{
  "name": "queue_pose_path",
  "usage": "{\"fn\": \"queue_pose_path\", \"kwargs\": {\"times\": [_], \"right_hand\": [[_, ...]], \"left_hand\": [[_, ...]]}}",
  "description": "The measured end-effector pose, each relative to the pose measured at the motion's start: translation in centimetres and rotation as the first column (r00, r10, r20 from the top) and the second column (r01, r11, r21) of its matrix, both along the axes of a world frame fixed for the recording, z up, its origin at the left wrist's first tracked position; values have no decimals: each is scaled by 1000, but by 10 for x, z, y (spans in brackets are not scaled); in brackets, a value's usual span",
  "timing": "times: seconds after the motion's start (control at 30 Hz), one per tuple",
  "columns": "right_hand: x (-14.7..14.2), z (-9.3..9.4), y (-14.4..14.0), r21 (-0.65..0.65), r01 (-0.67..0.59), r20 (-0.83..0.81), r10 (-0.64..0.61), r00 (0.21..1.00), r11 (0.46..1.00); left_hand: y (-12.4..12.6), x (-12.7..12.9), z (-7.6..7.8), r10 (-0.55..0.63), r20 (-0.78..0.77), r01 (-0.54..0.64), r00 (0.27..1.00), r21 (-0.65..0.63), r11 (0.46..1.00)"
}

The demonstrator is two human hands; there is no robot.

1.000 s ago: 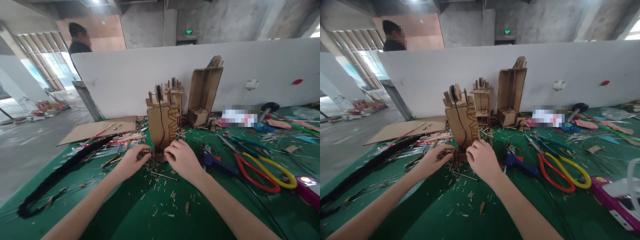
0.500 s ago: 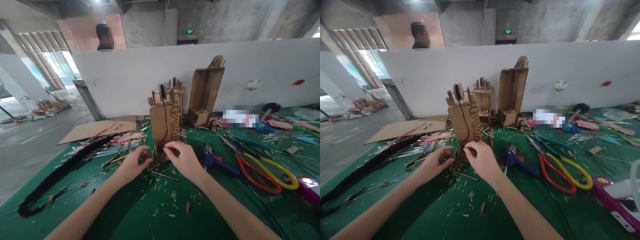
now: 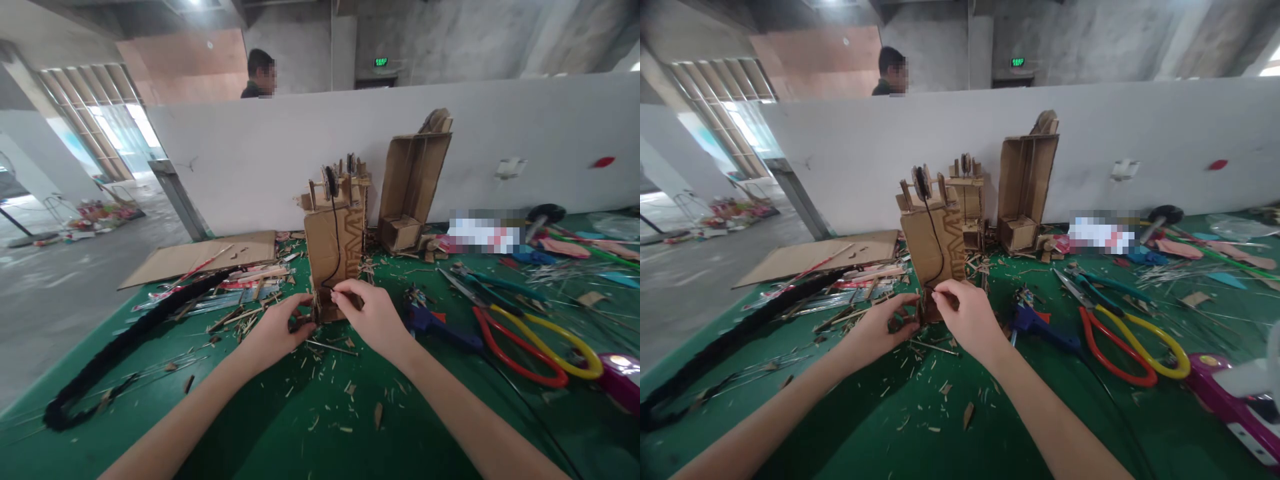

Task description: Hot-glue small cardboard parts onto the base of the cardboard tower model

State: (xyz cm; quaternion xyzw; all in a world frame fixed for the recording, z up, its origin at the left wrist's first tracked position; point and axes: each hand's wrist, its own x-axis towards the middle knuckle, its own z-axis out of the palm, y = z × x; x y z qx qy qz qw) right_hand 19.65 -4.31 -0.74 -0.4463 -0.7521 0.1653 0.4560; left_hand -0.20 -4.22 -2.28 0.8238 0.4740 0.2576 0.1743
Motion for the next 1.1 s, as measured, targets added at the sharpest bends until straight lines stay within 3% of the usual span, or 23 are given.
{"fn": "queue_pose_path", "kwargs": {"times": [0.13, 0.27, 0.57, 0.83, 0.97, 1.1], "right_hand": [[0, -2, 1, -8, -16, -24, 16, 1000, 1000], [0, -2, 3, -3, -27, -27, 27, 999, 1000], [3, -3, 6, -27, -31, -47, 30, 998, 999], [4, -1, 4, -20, -39, -17, 39, 999, 999], [5, -2, 6, 5, -21, 31, 21, 999, 1000], [6, -5, 9, 11, -11, 43, 10, 999, 1000]], "left_hand": [[-3, 1, 4, -37, -23, 37, 999, 15, 999], [-2, 4, 2, 1, 36, -1, 999, 3, 1000], [-5, 6, -5, -39, 20, 35, 999, 160, 987], [0, 11, -7, 20, 95, -36, 995, 162, 986], [0, 9, -6, 47, -49, -37, 998, 187, 982], [-4, 5, -8, 60, -192, 11, 980, 349, 937]]}}
